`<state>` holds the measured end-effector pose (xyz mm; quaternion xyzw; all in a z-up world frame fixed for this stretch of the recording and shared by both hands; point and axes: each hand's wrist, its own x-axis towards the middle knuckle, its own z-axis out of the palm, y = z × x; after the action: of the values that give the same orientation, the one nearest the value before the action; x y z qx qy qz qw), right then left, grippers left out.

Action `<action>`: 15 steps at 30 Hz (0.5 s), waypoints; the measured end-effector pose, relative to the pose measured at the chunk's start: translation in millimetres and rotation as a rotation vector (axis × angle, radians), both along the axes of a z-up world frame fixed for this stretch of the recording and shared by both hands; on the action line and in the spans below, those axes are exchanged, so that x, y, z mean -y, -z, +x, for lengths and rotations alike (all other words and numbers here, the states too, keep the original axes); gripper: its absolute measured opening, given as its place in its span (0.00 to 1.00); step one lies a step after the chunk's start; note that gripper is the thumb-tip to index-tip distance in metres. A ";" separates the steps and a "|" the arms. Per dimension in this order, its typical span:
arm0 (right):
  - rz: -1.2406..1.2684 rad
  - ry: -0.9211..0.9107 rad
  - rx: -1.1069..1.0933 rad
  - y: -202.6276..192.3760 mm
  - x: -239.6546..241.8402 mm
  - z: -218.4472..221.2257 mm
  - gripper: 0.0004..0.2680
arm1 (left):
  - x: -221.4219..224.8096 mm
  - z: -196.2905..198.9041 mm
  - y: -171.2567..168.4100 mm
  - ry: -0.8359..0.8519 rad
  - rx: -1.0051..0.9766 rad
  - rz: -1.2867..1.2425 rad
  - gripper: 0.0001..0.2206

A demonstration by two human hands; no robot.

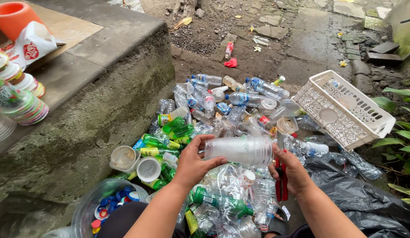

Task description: Sorting plastic bottles and cups by removing labels and caps and placing them into a recycling bag

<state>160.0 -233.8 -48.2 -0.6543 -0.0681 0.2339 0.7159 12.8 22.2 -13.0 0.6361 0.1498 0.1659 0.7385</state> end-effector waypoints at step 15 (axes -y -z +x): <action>0.184 -0.192 -0.047 3.2 -0.2 -1.1 0.20 | 8.0 -23.0 -22.4 -0.009 0.019 0.338 0.27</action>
<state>158.9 -233.6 -51.4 -0.5708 -0.1347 0.3093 0.7486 -10.2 14.2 9.4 0.7488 0.1156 0.1980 0.6219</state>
